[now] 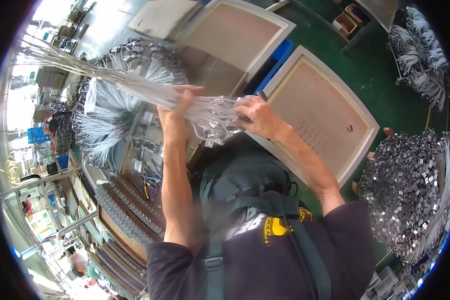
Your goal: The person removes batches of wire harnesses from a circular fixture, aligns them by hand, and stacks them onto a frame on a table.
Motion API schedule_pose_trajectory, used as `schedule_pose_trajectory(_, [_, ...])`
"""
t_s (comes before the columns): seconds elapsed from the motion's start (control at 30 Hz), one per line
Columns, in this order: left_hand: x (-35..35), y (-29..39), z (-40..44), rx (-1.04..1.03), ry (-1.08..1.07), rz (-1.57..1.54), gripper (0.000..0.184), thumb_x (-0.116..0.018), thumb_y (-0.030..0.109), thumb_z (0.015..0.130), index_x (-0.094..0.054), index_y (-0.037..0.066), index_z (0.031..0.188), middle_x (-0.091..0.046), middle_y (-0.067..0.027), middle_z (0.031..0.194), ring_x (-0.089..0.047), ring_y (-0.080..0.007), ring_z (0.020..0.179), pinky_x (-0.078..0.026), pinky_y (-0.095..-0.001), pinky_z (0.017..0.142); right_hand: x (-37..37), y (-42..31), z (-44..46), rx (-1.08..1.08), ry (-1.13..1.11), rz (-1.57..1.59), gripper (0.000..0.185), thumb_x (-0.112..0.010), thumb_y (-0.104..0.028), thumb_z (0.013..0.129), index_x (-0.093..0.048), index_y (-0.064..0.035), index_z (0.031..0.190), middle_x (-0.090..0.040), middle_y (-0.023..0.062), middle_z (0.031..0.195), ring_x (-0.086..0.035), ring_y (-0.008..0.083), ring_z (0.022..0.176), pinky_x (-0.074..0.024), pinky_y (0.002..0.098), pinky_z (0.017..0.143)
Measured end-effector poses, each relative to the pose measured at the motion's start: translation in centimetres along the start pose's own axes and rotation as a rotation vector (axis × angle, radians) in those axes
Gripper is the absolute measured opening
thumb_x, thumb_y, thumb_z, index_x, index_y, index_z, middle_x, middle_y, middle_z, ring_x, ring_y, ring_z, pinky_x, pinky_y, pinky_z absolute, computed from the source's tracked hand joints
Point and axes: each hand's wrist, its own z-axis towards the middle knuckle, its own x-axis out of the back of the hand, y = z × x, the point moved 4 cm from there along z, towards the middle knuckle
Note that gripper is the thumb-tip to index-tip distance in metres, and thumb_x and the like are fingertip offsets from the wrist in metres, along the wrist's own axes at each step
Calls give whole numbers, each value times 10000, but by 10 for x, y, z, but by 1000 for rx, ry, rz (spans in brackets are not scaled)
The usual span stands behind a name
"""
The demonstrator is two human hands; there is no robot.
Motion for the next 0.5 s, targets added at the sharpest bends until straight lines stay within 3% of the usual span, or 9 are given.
schedule_pose_trajectory(0.1, [14, -2, 0, -41, -9, -48, 408, -755, 257, 836, -673, -64, 1074, -722, -192, 998, -679, -248, 894, -536, -378, 837, 1, -8, 10, 82, -134, -82, 318, -788, -284, 841, -724, -48, 1044, -682, 119, 1107, -592, 315, 1131, -456, 436, 1022])
schedule_pose_trajectory(0.27, [26, -8, 1, 4, -62, -84, 505, -770, 308, 819, -644, -71, 1127, -706, -219, 1065, -685, -298, 986, -556, -425, 874, 3, -15, 18, 61, -365, 0, 272, -796, -244, 831, -696, -17, 943, -656, 111, 1073, -583, 299, 1075, -479, 405, 961])
schedule_pose_trajectory(0.33, [26, -12, 0, 31, -95, -130, 579, -780, 339, 816, -615, -71, 1191, -689, -234, 1118, -676, -338, 1061, -561, -470, 912, 3, -16, 18, -69, -598, 98, 218, -778, -189, 844, -671, -9, 903, -641, 114, 1051, -574, 306, 1081, -482, 403, 941])
schedule_pose_trajectory(0.5, [27, -19, 4, 60, -142, -116, 653, -786, 372, 825, -580, -67, 1263, -676, -235, 1142, -662, -368, 1110, -559, -498, 938, 14, -16, 16, -138, -647, 47, 168, -747, -122, 851, -673, -13, 955, -657, 116, 1005, -606, 305, 1002, -503, 395, 902])
